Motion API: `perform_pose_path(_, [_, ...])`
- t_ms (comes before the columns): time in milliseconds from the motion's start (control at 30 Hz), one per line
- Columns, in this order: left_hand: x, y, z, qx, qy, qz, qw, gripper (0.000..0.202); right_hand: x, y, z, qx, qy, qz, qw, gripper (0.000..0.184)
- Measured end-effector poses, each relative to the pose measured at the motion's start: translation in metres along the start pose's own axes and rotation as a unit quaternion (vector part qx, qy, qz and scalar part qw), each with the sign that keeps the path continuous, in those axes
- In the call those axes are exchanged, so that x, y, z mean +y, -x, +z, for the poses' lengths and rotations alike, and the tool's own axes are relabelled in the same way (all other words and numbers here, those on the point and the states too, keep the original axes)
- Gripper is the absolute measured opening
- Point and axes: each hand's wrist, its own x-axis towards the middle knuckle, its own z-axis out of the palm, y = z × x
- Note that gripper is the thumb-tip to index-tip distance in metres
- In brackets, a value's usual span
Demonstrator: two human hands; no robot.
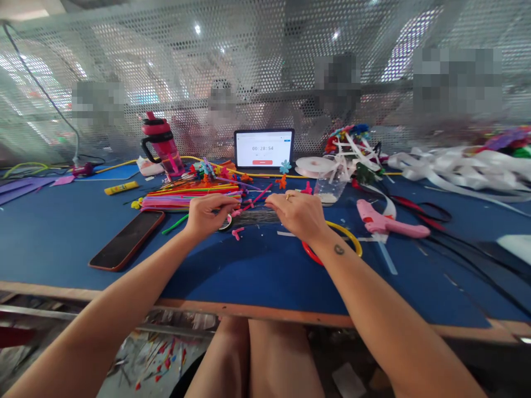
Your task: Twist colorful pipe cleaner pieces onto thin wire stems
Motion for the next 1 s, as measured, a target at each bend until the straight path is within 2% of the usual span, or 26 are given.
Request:
perform_pose_path(100, [0.001, 0.0, 0.002, 0.0, 0.003, 0.001, 1.0, 0.013, -0.001, 0.002, 0.005, 0.023, -0.007, 0.02, 1.0, 0.018])
perform_pose_path(200, [0.001, 0.001, 0.003, 0.004, 0.004, 0.0, 1.0, 0.012, -0.001, 0.004, 0.007, 0.02, -0.016, 0.031, 0.999, 0.019])
perform_pose_path(433, [-0.005, 0.0, 0.001, 0.001, -0.004, -0.012, 1.0, 0.014, 0.002, 0.001, 0.002, -0.01, 0.015, 0.004, 1.0, 0.025])
perform_pose_path(667, [-0.012, 0.0, -0.002, 0.012, 0.002, -0.046, 0.999, 0.014, 0.009, 0.001, -0.001, 0.018, 0.039, 0.027, 0.999, 0.029])
perform_pose_path(833, [-0.012, 0.0, -0.001, 0.012, 0.002, -0.043, 0.999, 0.013, 0.008, 0.002, 0.001, 0.031, 0.036, 0.039, 0.998, 0.03])
perform_pose_path(1000, [-0.014, -0.002, -0.004, 0.007, -0.006, -0.044, 0.999, 0.013, 0.014, 0.001, 0.0, 0.018, 0.058, 0.014, 0.998, 0.025])
